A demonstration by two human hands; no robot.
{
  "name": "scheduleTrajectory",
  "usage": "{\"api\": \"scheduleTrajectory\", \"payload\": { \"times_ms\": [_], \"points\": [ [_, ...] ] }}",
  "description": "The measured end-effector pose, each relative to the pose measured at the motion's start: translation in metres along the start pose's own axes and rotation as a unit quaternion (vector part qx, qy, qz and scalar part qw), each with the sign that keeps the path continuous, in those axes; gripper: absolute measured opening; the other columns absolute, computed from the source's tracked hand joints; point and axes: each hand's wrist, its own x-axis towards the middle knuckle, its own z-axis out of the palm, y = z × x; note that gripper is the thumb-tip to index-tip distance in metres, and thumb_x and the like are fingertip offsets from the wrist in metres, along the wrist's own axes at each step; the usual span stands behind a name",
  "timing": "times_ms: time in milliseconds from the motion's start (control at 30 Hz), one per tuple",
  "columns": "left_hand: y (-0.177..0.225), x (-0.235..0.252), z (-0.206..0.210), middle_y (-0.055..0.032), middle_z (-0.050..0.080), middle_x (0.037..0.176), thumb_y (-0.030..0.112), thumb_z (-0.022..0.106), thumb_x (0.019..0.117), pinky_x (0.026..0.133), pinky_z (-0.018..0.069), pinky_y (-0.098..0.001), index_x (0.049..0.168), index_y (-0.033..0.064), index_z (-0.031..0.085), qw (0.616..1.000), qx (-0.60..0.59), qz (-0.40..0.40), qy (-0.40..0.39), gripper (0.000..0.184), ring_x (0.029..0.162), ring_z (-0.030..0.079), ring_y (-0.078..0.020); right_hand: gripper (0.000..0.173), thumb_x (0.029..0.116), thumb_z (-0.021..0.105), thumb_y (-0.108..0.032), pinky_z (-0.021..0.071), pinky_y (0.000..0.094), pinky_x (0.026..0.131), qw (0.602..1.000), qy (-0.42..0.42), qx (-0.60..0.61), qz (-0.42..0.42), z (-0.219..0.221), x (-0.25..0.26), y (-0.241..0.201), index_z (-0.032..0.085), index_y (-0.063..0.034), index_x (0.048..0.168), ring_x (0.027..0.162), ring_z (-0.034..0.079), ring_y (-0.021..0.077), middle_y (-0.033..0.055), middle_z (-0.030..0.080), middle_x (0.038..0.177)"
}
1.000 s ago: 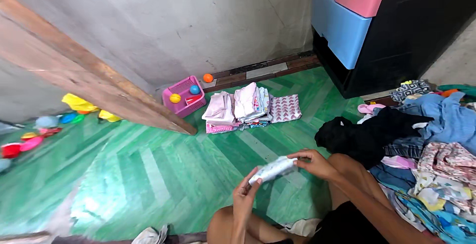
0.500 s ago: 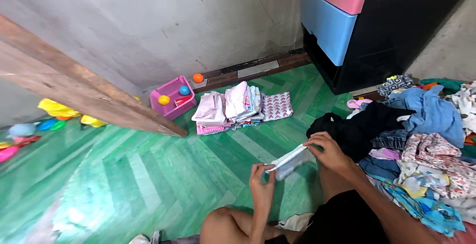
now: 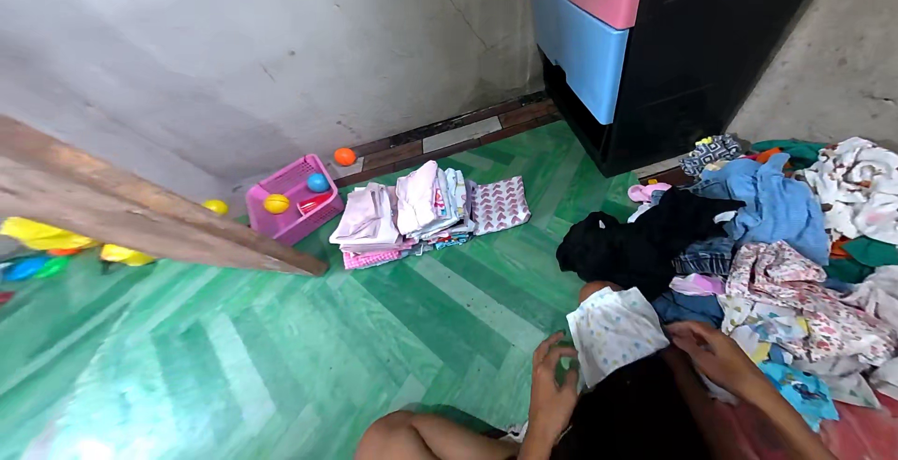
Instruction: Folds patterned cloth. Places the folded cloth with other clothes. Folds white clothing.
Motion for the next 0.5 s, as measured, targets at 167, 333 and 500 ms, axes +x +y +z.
{"api": "scheduleTrajectory", "payload": {
  "times_ms": [167,333,500],
  "points": [
    [0.019,0.020,0.033,-0.0260,0.027,0.164,0.018,0.044,0.1077,0.126,0.0241,-0.0475,0.154,-0.0064,0.037,0.996,-0.043,0.053,-0.053,0.053,0.154,0.025,-0.0354,0.064,0.0970,0.067,-0.048,0.0451,0.0626,0.104,0.998,0.035,0.004,0.045,0.032,0.037,-0.019,0.064,0.0102,0.124,0.119,0.059,0.0479,0.0342,0.061,0.124],
    [-0.010,0.016,0.085,-0.0308,0.014,0.166,0.039,0.040,0.1094,0.126,0.0163,-0.0561,0.158,-0.0068,0.028,0.996,-0.044,0.079,-0.010,0.067,0.156,0.013,-0.0413,0.081,0.0856,0.078,-0.052,0.0422,0.0611,0.109,0.998,0.039,-0.031,0.039,0.043,0.053,-0.033,0.057,0.0125,0.130,0.127,0.054,0.0486,0.0351,0.057,0.132],
    [-0.006,0.003,0.064,-0.0321,0.007,0.166,0.029,0.060,0.1020,0.127,0.0207,-0.0477,0.158,-0.0099,0.022,0.992,-0.122,0.033,0.002,0.078,0.157,0.013,-0.0379,0.077,0.0850,0.085,-0.033,0.0464,0.0582,0.105,0.996,-0.028,0.010,0.088,0.045,0.067,-0.050,0.049,0.0089,0.139,0.120,0.061,0.0422,0.0314,0.061,0.127]
  ]
}}
